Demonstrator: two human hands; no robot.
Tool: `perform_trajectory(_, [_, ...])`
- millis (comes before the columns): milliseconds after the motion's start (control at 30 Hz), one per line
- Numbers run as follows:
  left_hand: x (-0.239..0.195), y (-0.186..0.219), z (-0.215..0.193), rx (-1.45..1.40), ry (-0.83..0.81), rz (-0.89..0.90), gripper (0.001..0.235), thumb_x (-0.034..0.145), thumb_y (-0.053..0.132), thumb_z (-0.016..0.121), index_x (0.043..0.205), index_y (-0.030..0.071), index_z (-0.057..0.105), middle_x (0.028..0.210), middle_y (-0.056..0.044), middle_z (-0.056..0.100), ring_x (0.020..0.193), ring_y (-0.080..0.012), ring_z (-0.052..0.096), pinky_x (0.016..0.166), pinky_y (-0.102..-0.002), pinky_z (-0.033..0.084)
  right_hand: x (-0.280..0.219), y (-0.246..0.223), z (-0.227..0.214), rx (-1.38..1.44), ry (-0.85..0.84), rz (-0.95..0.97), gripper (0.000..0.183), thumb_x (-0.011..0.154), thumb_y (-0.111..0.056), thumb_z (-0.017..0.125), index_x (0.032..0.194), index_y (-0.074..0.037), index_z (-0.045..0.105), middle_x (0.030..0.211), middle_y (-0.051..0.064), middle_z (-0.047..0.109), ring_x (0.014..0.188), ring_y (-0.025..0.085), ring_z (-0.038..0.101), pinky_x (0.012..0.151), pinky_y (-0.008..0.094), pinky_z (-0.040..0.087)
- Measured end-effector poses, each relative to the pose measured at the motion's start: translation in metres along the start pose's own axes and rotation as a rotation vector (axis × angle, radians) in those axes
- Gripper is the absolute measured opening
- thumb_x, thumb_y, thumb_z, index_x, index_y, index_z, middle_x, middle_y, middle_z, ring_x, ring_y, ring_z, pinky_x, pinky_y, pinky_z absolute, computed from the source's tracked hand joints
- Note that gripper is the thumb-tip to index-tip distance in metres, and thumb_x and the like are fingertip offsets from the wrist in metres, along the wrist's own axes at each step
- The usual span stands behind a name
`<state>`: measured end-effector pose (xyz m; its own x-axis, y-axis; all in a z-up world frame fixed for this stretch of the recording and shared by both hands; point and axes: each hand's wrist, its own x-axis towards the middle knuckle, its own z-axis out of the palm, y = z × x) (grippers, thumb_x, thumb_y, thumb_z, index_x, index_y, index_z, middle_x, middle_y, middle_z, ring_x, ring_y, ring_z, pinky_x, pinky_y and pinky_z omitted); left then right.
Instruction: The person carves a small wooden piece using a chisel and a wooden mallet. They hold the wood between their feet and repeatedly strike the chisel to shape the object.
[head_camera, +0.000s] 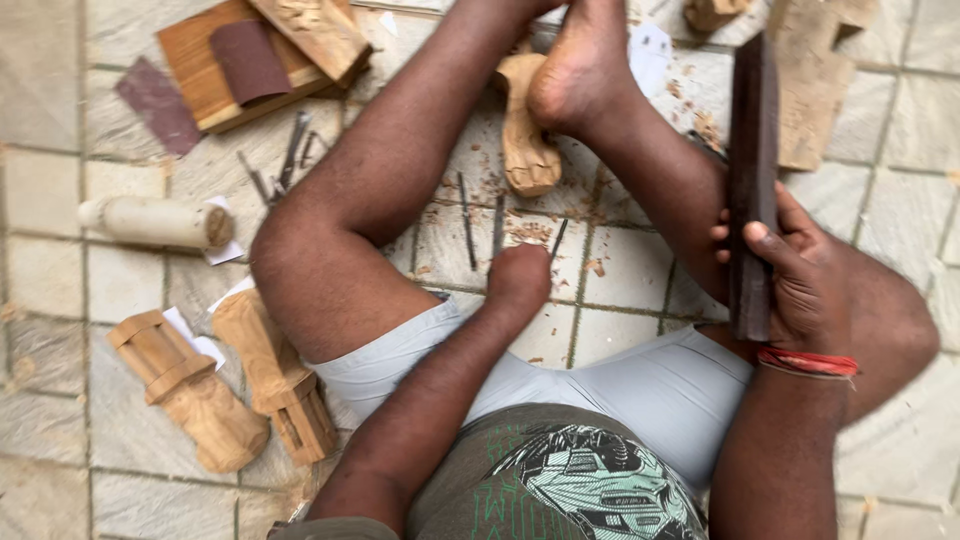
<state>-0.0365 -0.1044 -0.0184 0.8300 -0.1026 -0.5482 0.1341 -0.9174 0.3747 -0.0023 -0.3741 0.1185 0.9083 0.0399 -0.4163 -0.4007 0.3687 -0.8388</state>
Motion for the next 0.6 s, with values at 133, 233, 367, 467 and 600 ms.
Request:
perform_trajectory(133, [0.011, -0.010, -0.011, -0.010, -0.234, -0.135, 0.018, 0.090, 0.022, 0.077, 0.097, 0.005, 0.074, 0.095, -0.015, 0.072, 0.084, -0.0254, 0.074, 0.080, -0.042, 0.064, -0.003, 0.000, -0.001, -0.007, -0.010, 0.007, 0.072, 0.099, 0.000, 0.067, 0.165, 0.005, 0.040, 0.120, 0.016, 0.069, 0.103, 0.021, 0.072, 0.085, 0.027, 0.063])
perform_trajectory(233, [-0.004, -0.017, -0.039, -0.244, -0.286, -0.111, 0.025, 0.085, 0.024, 0.082, 0.098, 0.004, 0.075, 0.092, -0.012, 0.072, 0.084, -0.0218, 0.072, 0.080, -0.040, 0.062, -0.001, 0.000, 0.006, -0.004, -0.015, 0.027, 0.074, 0.098, 0.001, 0.067, 0.167, 0.004, 0.039, 0.119, 0.015, 0.068, 0.102, 0.020, 0.072, 0.083, 0.026, 0.063])
perform_trajectory(367, [-0.011, -0.019, -0.084, -0.894, -0.313, -0.061, 0.036, 0.084, 0.011, 0.074, 0.118, 0.007, 0.063, 0.084, -0.005, 0.074, 0.071, -0.0154, 0.074, 0.069, -0.036, 0.066, -0.008, -0.008, 0.009, -0.131, 0.049, 0.083, 0.079, 0.092, 0.004, 0.065, 0.165, 0.000, 0.037, 0.117, 0.011, 0.068, 0.098, 0.017, 0.072, 0.073, 0.024, 0.063])
perform_trajectory(467, [0.006, -0.026, -0.115, -0.849, -0.115, 0.023, 0.040, 0.090, 0.020, 0.076, 0.127, 0.021, 0.060, 0.091, -0.005, 0.073, 0.077, -0.0115, 0.072, 0.072, -0.029, 0.061, -0.012, -0.009, 0.015, -0.201, 0.020, 0.179, 0.083, 0.094, 0.002, 0.066, 0.170, -0.005, 0.035, 0.116, 0.009, 0.068, 0.089, 0.015, 0.071, 0.066, 0.022, 0.059])
perform_trajectory(600, [0.044, -0.026, -0.140, -0.737, 0.143, 0.265, 0.018, 0.100, 0.021, 0.068, 0.116, 0.016, 0.063, 0.098, -0.004, 0.078, 0.085, -0.0124, 0.079, 0.072, -0.028, 0.066, -0.018, -0.005, 0.029, -0.262, 0.067, 0.146, 0.082, 0.094, -0.001, 0.069, 0.169, -0.003, 0.036, 0.113, 0.012, 0.069, 0.083, 0.013, 0.068, 0.063, 0.022, 0.059])
